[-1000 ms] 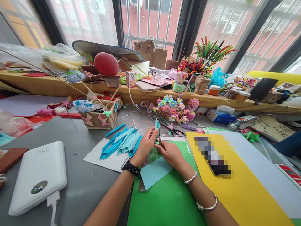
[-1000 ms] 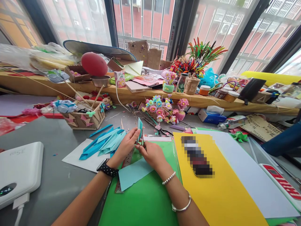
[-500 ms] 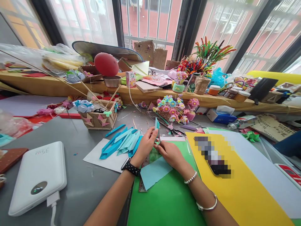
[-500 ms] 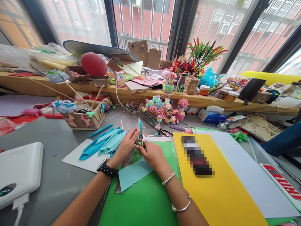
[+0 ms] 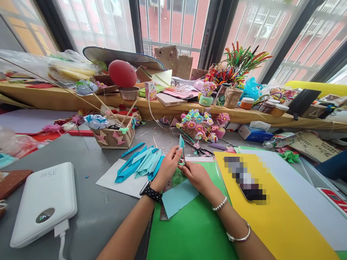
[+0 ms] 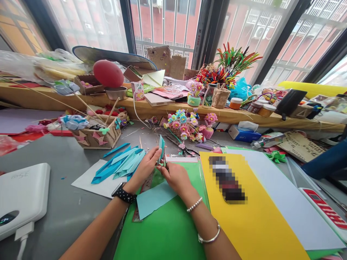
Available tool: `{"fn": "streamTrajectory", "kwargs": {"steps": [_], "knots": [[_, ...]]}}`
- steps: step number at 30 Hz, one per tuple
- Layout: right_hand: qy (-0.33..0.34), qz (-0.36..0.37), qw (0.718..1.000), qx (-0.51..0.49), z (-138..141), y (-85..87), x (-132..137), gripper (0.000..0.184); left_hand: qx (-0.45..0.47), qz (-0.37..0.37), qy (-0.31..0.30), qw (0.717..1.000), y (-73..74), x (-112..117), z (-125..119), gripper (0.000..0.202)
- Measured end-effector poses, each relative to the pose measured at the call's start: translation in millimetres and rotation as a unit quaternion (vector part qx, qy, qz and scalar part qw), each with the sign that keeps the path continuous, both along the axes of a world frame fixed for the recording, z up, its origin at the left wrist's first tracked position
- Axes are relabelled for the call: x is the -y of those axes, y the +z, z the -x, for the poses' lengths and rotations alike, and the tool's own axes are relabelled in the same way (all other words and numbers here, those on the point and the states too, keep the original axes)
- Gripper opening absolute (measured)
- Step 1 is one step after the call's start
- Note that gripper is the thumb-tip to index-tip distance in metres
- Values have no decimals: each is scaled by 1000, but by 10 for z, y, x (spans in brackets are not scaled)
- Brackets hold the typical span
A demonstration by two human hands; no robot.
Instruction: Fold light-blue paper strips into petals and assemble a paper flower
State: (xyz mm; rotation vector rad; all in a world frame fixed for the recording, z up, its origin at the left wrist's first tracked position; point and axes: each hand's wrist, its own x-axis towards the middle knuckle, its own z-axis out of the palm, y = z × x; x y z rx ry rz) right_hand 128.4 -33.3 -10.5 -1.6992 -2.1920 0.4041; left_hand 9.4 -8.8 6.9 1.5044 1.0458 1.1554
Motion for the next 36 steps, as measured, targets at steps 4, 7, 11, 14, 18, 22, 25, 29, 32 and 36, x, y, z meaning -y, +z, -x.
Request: {"fn": "streamTrajectory", "kwargs": {"steps": [4, 7, 11, 14, 18, 22, 25, 29, 32, 36], "knots": [[0, 3, 1000, 2, -1, 4, -3, 41, 0, -1, -1, 1000, 13, 6, -3, 32], [0, 1, 1000, 3, -3, 1, -4, 40, 2, -10, -4, 1000, 17, 8, -6, 30], [1, -7, 1000, 8, -2, -5, -3, 38, -2, -11, -3, 1000, 6, 3, -8, 29], [-2, -7, 1000, 15, 0, -5, -2, 39, -11, -22, 6, 1000, -1, -2, -7, 28], [-3, 0, 1000, 20, -1, -8, -4, 38, -23, -27, 11, 999, 4, -12, -6, 27], [-1, -3, 1000, 19, -3, -15, -7, 38, -23, -29, 8, 999, 10, -16, -6, 26], [1, -6, 1000, 12, -3, -10, -8, 38, -19, -27, 8, 999, 13, -15, -5, 26], [2, -3, 1000, 10, -1, 0, -5, 37, -21, -28, 12, 999, 14, -18, -8, 23], [0, 0, 1000, 10, 0, 1, -3, 36, -24, -29, 14, 999, 15, -18, -10, 23], [-4, 1, 1000, 12, 2, 4, -1, 36, -23, -25, 17, 999, 25, -5, -4, 22]]}}
